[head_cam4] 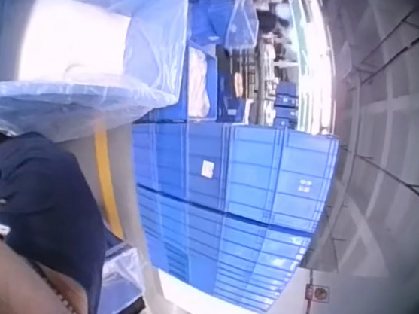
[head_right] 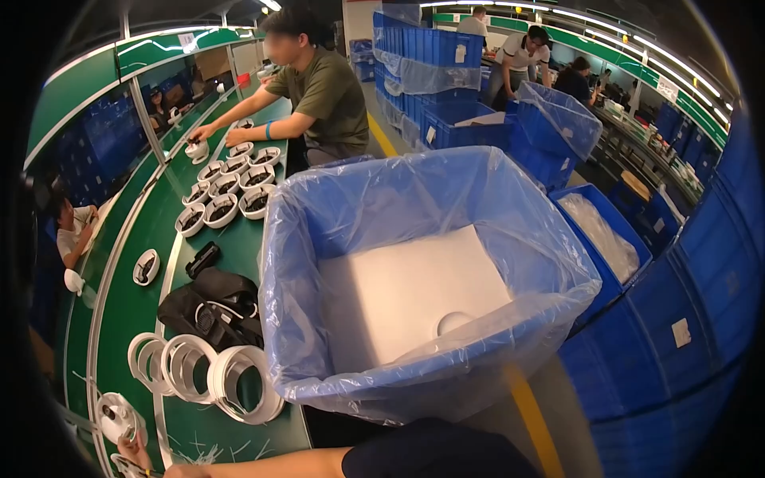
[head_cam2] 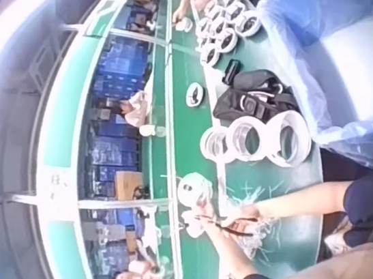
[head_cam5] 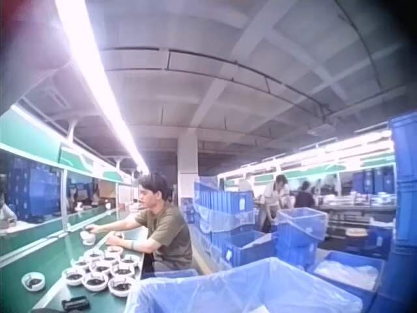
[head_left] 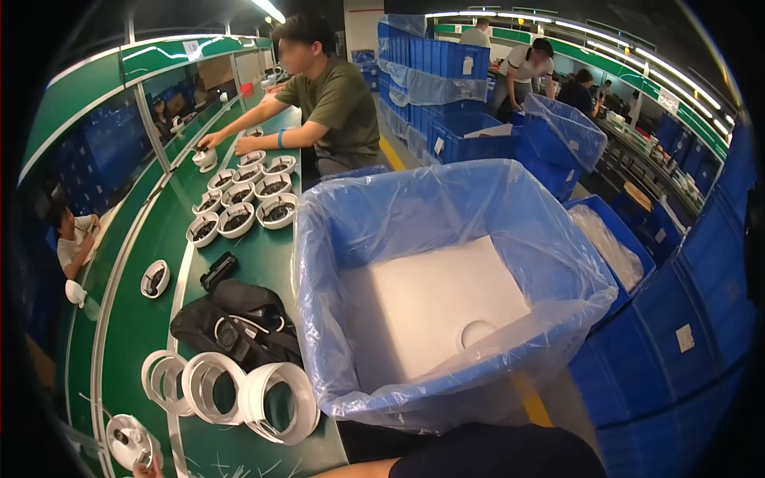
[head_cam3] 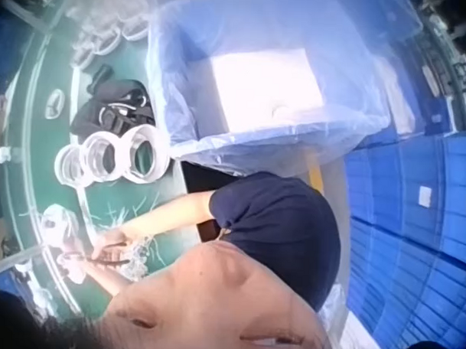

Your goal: Assembling electronic components into white plastic circular housings at a factory assembly line.

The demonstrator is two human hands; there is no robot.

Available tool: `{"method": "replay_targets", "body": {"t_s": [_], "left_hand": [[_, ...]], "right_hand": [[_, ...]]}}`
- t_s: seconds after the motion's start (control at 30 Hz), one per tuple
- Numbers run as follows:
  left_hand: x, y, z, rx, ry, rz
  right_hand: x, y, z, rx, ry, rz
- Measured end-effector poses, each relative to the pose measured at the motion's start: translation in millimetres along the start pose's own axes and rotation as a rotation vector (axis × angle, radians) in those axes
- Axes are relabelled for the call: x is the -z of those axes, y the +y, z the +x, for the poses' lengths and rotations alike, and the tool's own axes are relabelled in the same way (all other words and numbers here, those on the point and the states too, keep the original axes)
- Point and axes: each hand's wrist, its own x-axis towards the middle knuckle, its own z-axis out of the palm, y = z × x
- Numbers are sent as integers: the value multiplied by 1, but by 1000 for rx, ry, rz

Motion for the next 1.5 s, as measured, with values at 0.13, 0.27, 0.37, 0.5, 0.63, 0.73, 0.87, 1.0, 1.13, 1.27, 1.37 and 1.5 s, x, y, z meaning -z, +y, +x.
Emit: {"method": "replay_targets", "body": {"t_s": [0.13,0.27,0.37,0.5,0.63,0.73,0.87,1.0,1.13,1.27,1.37,1.5], "left_hand": [[-56,-31,-73,38,-479,-168],[-92,-47,-70,-134,-168,-56],[-23,-27,15,-99,-192,-55],[-47,-42,-19,-276,-502,301],[-73,-62,-83,-34,-224,74],[-81,-45,-159,-144,-328,221],[-33,-5,-237,-314,-150,598],[26,45,-302,-465,68,715],[100,77,-345,-720,406,827],[175,71,-377,-763,735,1482],[189,48,-383,-432,851,1627],[193,34,-399,-401,922,1592]], "right_hand": [[-15,-6,-10,1,14,-45],[-23,-7,-18,-65,73,-51],[-30,-5,-16,-98,67,-53],[47,49,44,273,-77,-346],[27,11,7,-54,-112,-29],[5,-12,-9,-88,-109,-86],[-16,-4,-9,-317,4,-180],[-35,10,-18,-489,-159,-554],[-45,44,-30,-557,-389,-902],[-70,70,-42,-519,-778,-1245],[-67,91,-55,-547,-1007,-1262],[-66,110,-62,-227,-1082,-1352]]}}
